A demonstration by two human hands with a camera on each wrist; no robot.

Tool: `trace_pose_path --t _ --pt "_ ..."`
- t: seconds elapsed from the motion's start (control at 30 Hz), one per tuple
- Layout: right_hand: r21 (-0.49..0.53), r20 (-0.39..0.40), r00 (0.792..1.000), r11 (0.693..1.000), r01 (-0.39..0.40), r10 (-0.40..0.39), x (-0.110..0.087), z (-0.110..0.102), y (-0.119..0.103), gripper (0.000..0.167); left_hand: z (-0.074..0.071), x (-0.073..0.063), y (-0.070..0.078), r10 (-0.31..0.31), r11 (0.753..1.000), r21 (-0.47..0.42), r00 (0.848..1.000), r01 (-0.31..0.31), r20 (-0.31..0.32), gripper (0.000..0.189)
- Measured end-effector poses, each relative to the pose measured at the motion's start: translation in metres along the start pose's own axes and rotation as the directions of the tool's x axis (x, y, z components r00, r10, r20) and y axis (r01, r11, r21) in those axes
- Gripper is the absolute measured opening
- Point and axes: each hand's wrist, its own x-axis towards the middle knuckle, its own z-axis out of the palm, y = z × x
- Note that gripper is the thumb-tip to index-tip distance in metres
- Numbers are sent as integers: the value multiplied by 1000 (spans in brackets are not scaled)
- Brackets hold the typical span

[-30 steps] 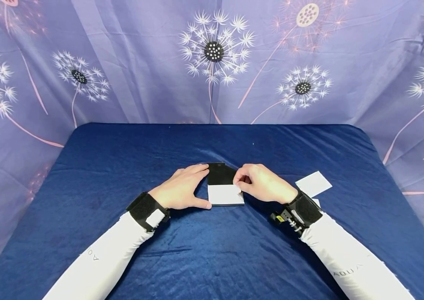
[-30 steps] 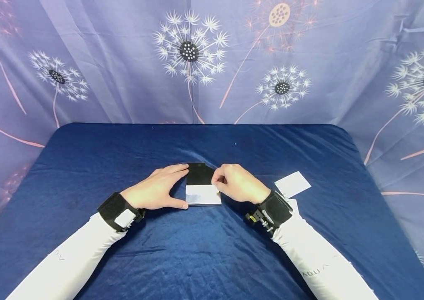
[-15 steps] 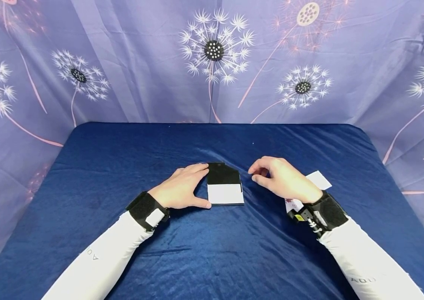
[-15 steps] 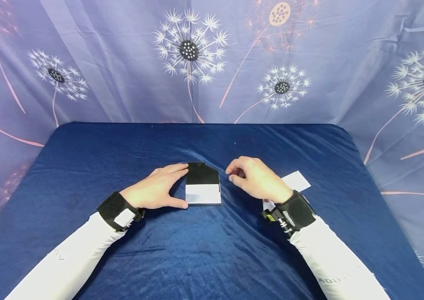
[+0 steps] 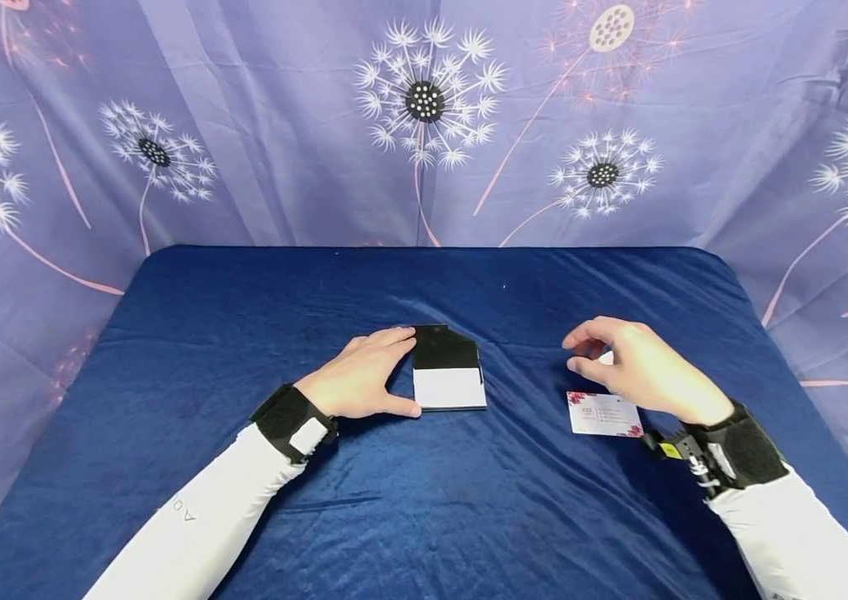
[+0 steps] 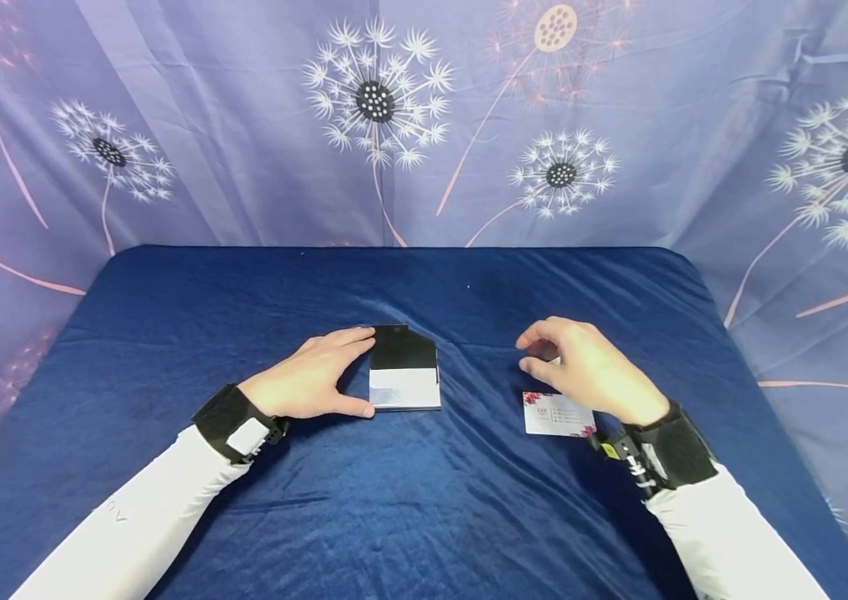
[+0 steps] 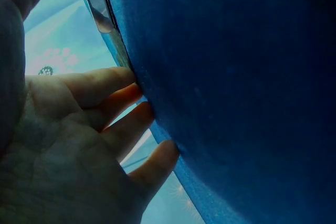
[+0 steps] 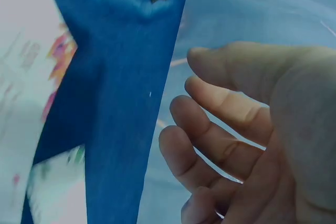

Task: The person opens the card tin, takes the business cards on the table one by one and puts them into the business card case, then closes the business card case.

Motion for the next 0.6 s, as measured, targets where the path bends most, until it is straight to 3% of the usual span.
trace_pose_path --t 0.27,0.47,0.6 --pt "-63 -4 1000 998 -10 10 -31 -5 20 25 1 0 -1 4 1000 -3 1000 -4 -6 105" --pt "-105 42 997 992 -65 70 -46 -3 32 31 1 0 -1 3 1000 4 1000 -3 -8 106" --pt "-118 33 998 991 -58 62 -55 1 39 36 2 1 -2 0 1000 8 1000 0 -7 106"
